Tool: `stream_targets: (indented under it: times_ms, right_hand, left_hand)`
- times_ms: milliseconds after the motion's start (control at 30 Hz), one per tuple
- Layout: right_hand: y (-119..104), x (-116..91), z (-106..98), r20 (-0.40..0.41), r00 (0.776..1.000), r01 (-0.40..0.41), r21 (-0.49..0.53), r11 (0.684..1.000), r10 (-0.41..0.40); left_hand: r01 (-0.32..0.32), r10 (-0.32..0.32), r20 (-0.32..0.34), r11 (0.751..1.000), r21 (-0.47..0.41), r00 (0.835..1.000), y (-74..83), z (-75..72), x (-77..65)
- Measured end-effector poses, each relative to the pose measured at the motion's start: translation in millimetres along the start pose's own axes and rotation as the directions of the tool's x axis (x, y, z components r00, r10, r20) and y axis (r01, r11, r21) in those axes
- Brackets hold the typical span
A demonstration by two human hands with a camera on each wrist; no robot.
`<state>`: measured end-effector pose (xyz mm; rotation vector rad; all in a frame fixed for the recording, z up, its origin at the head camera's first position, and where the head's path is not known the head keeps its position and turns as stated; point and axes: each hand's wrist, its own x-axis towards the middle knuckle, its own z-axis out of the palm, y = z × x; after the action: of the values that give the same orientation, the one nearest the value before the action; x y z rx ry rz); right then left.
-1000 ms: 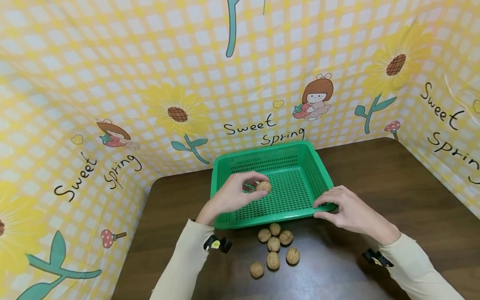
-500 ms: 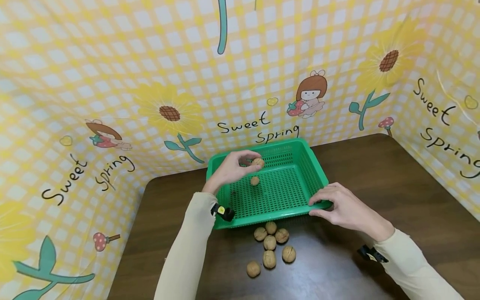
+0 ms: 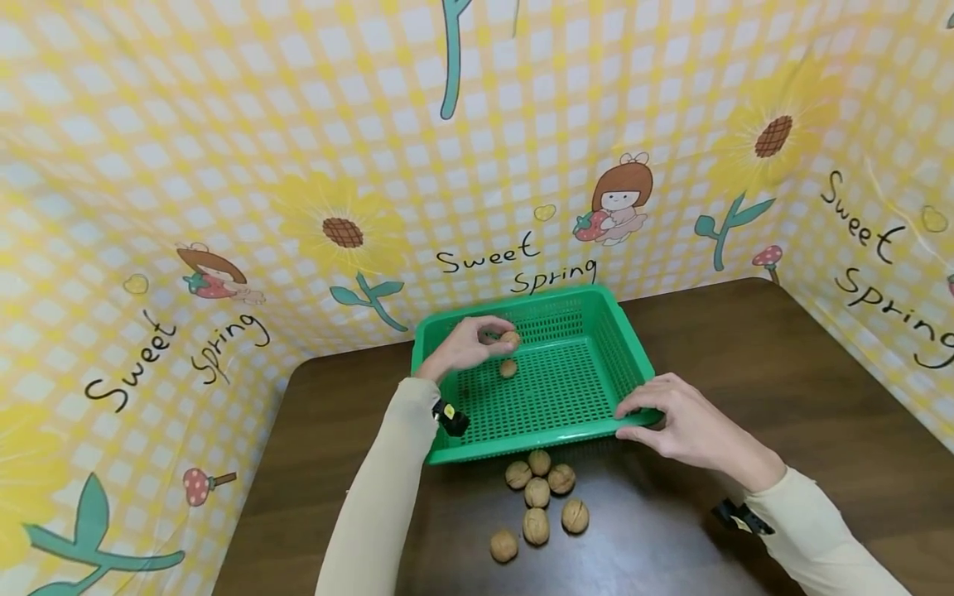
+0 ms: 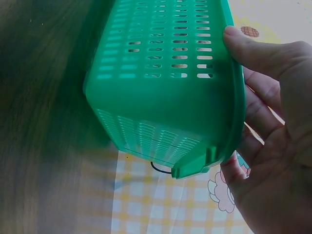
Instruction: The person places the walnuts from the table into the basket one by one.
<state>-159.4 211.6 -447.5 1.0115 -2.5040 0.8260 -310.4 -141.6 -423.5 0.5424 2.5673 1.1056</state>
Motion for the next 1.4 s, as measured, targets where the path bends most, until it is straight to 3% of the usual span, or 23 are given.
stream_targets:
  times_ms: [333,733,1133,1267,1400]
  right_hand:
    - [0.4,1.6,0.0,-0.015,1.000,0.023,0.014,1.000,-0.023]
    - [1.2,0.1,-0.1,-0.028,0.999,0.029,0.013,1.000,-0.028]
    - [1.2,1.4,1.3,-0.032,0.999,0.044,0.005,0.999,-0.044]
    - [1.6,1.5,2.0,-0.033,0.998,0.045,0.005,0.999,-0.045]
    - [1.6,0.2,0.9,-0.028,0.999,0.031,0.007,1.000,-0.030]
  left_hand:
    - [0.017,-0.028,0.139,0.997,0.077,0.990,1.1,22.1,11.6]
    - [0.036,-0.067,0.164,0.982,0.186,0.984,-2.4,38.4,13.2]
    - [0.043,-0.076,0.162,0.980,0.197,0.984,-4.3,37.4,12.1]
    - [0.014,-0.041,0.149,0.984,0.178,0.988,0.7,32.7,10.0]
    - [-0.046,0.025,0.134,0.987,0.157,0.991,17.4,23.8,3.4]
